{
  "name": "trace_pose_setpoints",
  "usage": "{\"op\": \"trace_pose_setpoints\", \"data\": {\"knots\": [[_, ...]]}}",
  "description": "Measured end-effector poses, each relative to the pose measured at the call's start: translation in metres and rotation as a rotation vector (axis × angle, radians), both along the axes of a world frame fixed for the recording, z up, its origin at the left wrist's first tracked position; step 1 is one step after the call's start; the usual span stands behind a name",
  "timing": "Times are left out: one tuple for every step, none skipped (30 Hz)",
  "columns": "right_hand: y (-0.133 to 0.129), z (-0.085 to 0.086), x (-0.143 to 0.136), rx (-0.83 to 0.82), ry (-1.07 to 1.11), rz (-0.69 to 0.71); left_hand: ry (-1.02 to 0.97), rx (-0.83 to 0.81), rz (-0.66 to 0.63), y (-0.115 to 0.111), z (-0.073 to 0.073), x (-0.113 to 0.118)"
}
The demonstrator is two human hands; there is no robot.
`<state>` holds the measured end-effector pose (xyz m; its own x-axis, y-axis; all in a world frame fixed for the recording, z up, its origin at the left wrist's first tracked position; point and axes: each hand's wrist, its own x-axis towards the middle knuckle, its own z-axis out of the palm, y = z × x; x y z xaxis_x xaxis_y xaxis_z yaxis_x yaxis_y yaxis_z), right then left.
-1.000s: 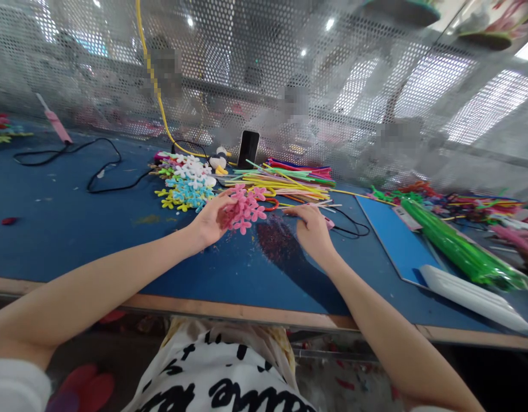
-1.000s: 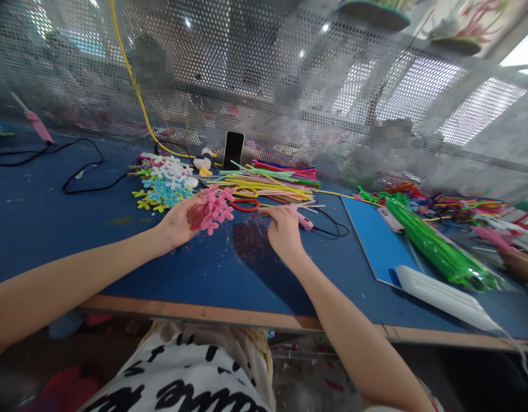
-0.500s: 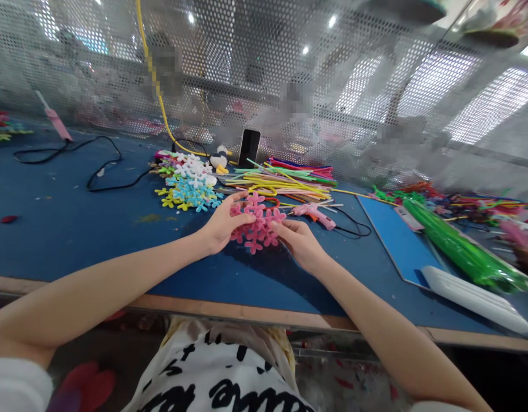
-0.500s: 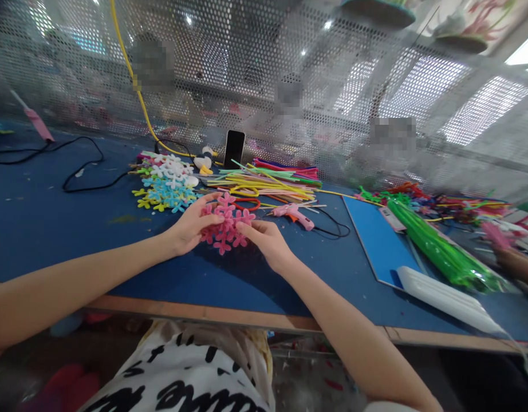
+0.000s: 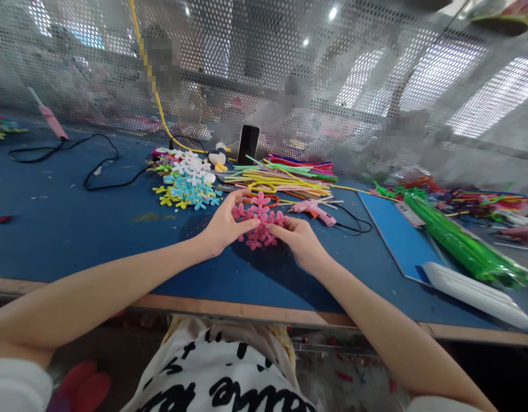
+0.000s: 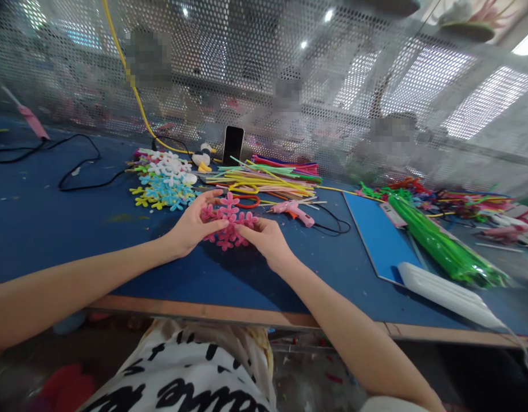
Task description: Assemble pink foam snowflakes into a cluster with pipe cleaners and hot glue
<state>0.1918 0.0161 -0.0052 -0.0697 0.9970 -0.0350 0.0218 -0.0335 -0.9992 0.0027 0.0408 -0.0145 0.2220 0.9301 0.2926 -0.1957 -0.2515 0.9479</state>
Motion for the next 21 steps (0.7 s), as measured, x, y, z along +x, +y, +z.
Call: {"op": "trace_pose_setpoints", "data": {"knots": [[0.0002,-0.0002,0.0004,0.006,-0.013,-0.008,0.005,-0.001,0.001,-0.0003,0.0004,0.0002],[0.0004,-0.0005,0.0009,0.015,-0.028,-0.017,0.008,-0.003,0.002,-0.0005,0.0006,0.0003],[0.0006,-0.0007,0.0014,0.026,-0.045,-0.024,0.007,-0.003,0.005,-0.0004,0.0007,0.0005],[0.0009,-0.0009,0.0019,0.038,-0.061,-0.03,0.003,-0.001,0.007,-0.0002,0.0007,0.0006],[0.0012,-0.001,0.0023,0.049,-0.076,-0.038,-0.003,0.003,0.008,0.0002,0.0005,0.0007],[0.0015,-0.0012,0.0027,0.058,-0.089,-0.045,-0.005,0.008,0.008,0.0007,0.0003,0.0006],[0.0017,-0.0013,0.003,0.066,-0.099,-0.05,-0.003,0.012,0.008,0.0013,0.0,0.0005],[0.0018,-0.0014,0.0032,0.069,-0.105,-0.052,0.003,0.014,0.009,0.0018,-0.0002,0.0004],[0.0018,-0.0014,0.0034,0.069,-0.109,-0.05,0.01,0.014,0.01,0.0022,-0.0004,0.0002],[0.0018,-0.0014,0.0035,0.066,-0.109,-0.047,0.017,0.012,0.012,0.0024,-0.0004,0.0001],[0.0016,-0.0013,0.0036,0.063,-0.11,-0.042,0.022,0.011,0.016,0.0025,-0.0003,0.0],[0.0015,-0.0013,0.0036,0.059,-0.11,-0.037,0.023,0.009,0.021,0.0025,-0.0002,-0.0001],[0.0013,-0.0013,0.0037,0.056,-0.109,-0.034,0.024,0.004,0.024,0.0025,0.0,-0.0001],[0.0012,-0.0014,0.0038,0.054,-0.107,-0.03,0.025,-0.004,0.024,0.0023,0.0003,-0.0001],[0.0011,-0.0015,0.0039,0.055,-0.107,-0.026,0.025,-0.014,0.023,0.0022,0.0005,0.0],[0.0012,-0.0017,0.004,0.058,-0.108,-0.022,0.024,-0.025,0.02,0.002,0.0008,0.0001],[0.0013,-0.0021,0.0042,0.062,-0.111,-0.017,0.023,-0.035,0.016,0.0019,0.001,0.0001],[0.0015,-0.0025,0.0043,0.066,-0.115,-0.014,0.02,-0.041,0.012,0.0019,0.0011,0.0002],[0.0018,-0.003,0.0045,0.07,-0.121,-0.013,0.017,-0.043,0.01,0.0019,0.0012,0.0003],[0.0022,-0.0036,0.0046,0.073,-0.127,-0.015,0.014,-0.041,0.009,0.002,0.0011,0.0004],[0.0025,-0.0041,0.0047,0.076,-0.131,-0.018,0.013,-0.038,0.008,0.0021,0.001,0.0005]]}}
